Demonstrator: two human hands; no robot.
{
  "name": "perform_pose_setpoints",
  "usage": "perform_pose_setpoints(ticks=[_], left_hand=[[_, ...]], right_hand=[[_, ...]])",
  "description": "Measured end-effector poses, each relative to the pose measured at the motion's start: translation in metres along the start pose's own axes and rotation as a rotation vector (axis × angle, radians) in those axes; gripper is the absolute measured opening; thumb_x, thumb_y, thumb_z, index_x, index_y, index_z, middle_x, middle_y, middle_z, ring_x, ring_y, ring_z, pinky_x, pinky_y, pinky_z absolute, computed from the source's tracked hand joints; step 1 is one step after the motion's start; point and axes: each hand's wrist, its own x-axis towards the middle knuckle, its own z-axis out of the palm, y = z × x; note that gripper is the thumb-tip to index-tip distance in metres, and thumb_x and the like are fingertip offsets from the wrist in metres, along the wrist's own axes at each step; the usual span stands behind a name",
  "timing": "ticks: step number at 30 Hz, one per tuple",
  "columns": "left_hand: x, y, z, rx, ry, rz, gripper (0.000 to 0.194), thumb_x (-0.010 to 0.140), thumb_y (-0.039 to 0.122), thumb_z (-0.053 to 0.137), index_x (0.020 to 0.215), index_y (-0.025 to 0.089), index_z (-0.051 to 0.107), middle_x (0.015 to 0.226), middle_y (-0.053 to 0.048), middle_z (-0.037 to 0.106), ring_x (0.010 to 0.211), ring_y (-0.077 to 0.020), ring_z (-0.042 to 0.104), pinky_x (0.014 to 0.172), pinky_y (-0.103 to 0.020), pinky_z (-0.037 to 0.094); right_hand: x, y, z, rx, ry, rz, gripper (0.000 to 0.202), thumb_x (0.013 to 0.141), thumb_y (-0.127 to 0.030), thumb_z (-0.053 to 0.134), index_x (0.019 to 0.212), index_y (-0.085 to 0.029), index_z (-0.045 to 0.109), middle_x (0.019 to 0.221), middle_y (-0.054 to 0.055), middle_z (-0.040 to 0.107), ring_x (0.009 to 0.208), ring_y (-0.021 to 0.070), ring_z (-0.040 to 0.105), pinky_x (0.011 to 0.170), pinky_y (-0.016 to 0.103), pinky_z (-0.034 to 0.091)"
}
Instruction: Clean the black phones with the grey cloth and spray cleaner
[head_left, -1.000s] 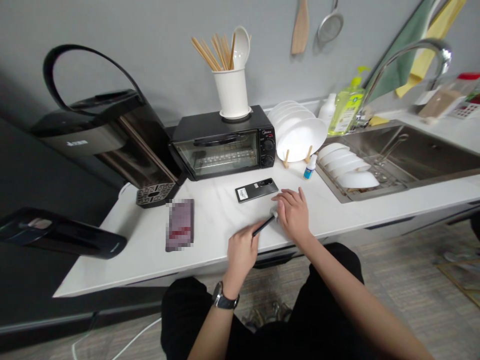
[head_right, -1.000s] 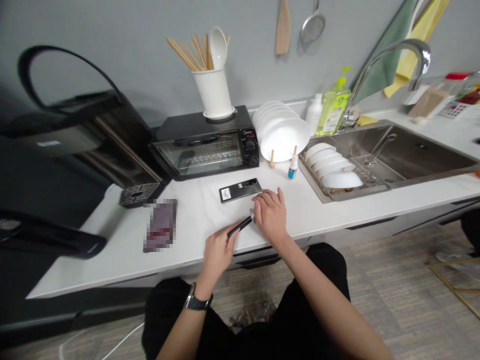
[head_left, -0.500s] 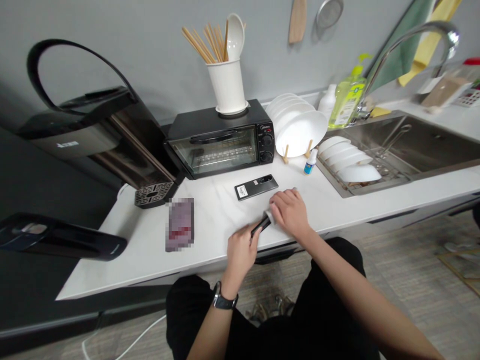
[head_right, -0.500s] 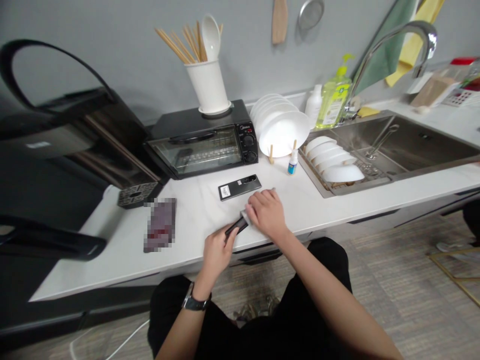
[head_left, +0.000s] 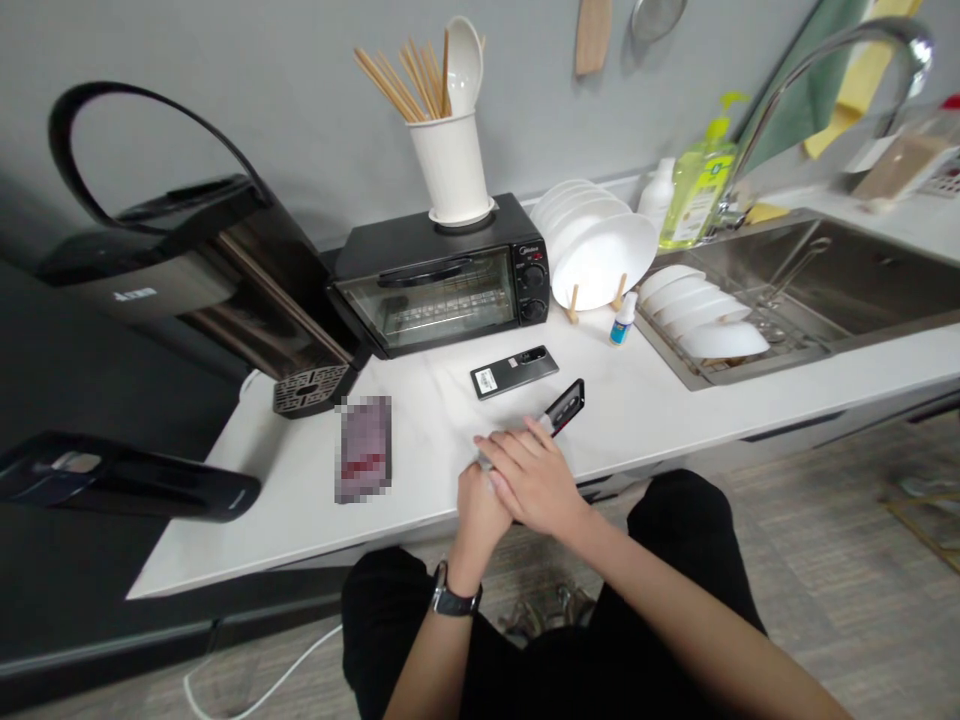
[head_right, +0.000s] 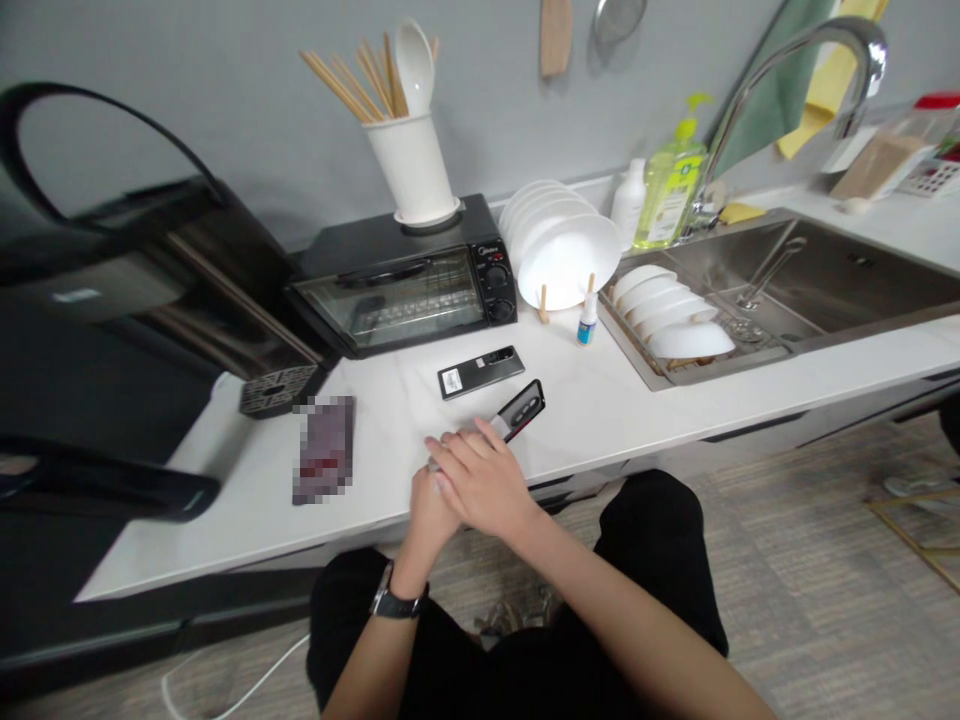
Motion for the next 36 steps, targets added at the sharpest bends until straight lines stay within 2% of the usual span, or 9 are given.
perform_pose_setpoints(ticks=[5, 8, 14, 17, 21, 25, 29, 31, 36], left_hand=[[0.001, 0.009, -0.01, -0.066, 0.005, 0.016, 0.028, 0.104, 0.029, 0.053, 0.087, 0.019, 0.072, 0.08, -0.009, 0.078, 0.075, -0.0223, 0.074, 0.067, -0.028, 0.047], [0.002, 0.012, -0.011, -0.058, 0.043, -0.012, 0.032, 0.105, 0.036, 0.054, 0.088, 0.018, 0.074, 0.079, -0.011, 0.078, 0.075, -0.0242, 0.075, 0.066, -0.029, 0.047], [0.012, 0.015, -0.013, -0.07, -0.039, 0.031, 0.025, 0.097, 0.018, 0.053, 0.085, 0.017, 0.074, 0.078, -0.01, 0.078, 0.07, -0.0221, 0.074, 0.063, -0.027, 0.049], [0.015, 0.016, -0.023, 0.001, -0.048, 0.049, 0.02, 0.084, 0.008, 0.055, 0.083, 0.016, 0.073, 0.078, -0.01, 0.078, 0.07, -0.0231, 0.073, 0.063, -0.028, 0.052], [0.019, 0.029, -0.045, -0.143, 0.091, 0.037, 0.021, 0.081, 0.007, 0.055, 0.083, 0.018, 0.073, 0.088, -0.009, 0.08, 0.081, -0.0232, 0.075, 0.076, -0.031, 0.057], [0.03, 0.051, -0.054, -0.507, 0.28, 0.025, 0.018, 0.087, 0.014, 0.061, 0.096, 0.021, 0.075, 0.1, -0.004, 0.08, 0.093, -0.0199, 0.074, 0.089, -0.031, 0.058], [0.046, 0.053, -0.037, -0.644, 0.34, 0.035, 0.012, 0.093, 0.024, 0.066, 0.102, 0.02, 0.072, 0.106, -0.007, 0.076, 0.1, -0.0193, 0.072, 0.093, -0.031, 0.057], [0.051, 0.043, -0.024, -0.594, 0.297, 0.021, 0.018, 0.092, 0.022, 0.066, 0.109, 0.019, 0.071, 0.113, -0.008, 0.076, 0.107, -0.0206, 0.071, 0.096, -0.032, 0.055], [0.051, 0.025, -0.002, -0.328, -0.004, -0.047, 0.021, 0.101, 0.024, 0.056, 0.11, 0.018, 0.075, 0.092, -0.008, 0.08, 0.082, -0.0215, 0.076, 0.077, -0.029, 0.055]], right_hand=[[0.01, 0.079, -0.026, -0.096, 0.048, 0.197, 0.033, 0.109, -0.031, 0.037, 0.108, -0.022, 0.069, 0.102, 0.008, 0.072, 0.104, 0.0259, 0.061, 0.113, 0.046, 0.038], [0.018, 0.099, -0.035, -0.099, 0.11, 0.351, 0.041, 0.11, -0.029, 0.031, 0.096, -0.021, 0.068, 0.097, 0.009, 0.071, 0.1, 0.0262, 0.062, 0.109, 0.047, 0.041], [0.014, 0.031, -0.014, 0.058, 0.095, 0.159, 0.031, 0.108, -0.022, 0.037, 0.106, -0.022, 0.068, 0.108, 0.006, 0.074, 0.124, 0.0247, 0.059, 0.126, 0.054, 0.022], [0.007, 0.01, -0.01, 0.09, 0.066, -0.023, 0.029, 0.106, -0.024, 0.042, 0.122, -0.021, 0.066, 0.118, 0.007, 0.074, 0.115, 0.0233, 0.062, 0.122, 0.05, 0.031], [0.001, 0.028, -0.023, -0.016, 0.152, -0.094, 0.034, 0.108, -0.03, 0.043, 0.133, -0.019, 0.063, 0.118, 0.012, 0.073, 0.102, 0.0256, 0.064, 0.096, 0.044, 0.048], [0.006, 0.045, -0.038, 0.219, 0.329, 0.029, 0.033, 0.11, -0.038, 0.039, 0.121, -0.021, 0.065, 0.11, 0.011, 0.074, 0.098, 0.024, 0.067, 0.086, 0.038, 0.052], [0.014, 0.041, -0.043, 0.523, 0.458, 0.317, 0.033, 0.111, -0.04, 0.035, 0.111, -0.022, 0.063, 0.101, 0.008, 0.072, 0.095, 0.0211, 0.068, 0.085, 0.033, 0.054], [0.017, 0.041, -0.044, 0.613, 0.509, 0.384, 0.034, 0.111, -0.041, 0.036, 0.105, -0.022, 0.063, 0.099, 0.007, 0.071, 0.095, 0.0208, 0.068, 0.086, 0.033, 0.054], [0.029, 0.045, -0.054, 0.641, 0.52, 0.443, 0.042, 0.111, -0.042, 0.033, 0.094, -0.022, 0.065, 0.089, 0.004, 0.071, 0.086, 0.0195, 0.067, 0.08, 0.031, 0.054]])
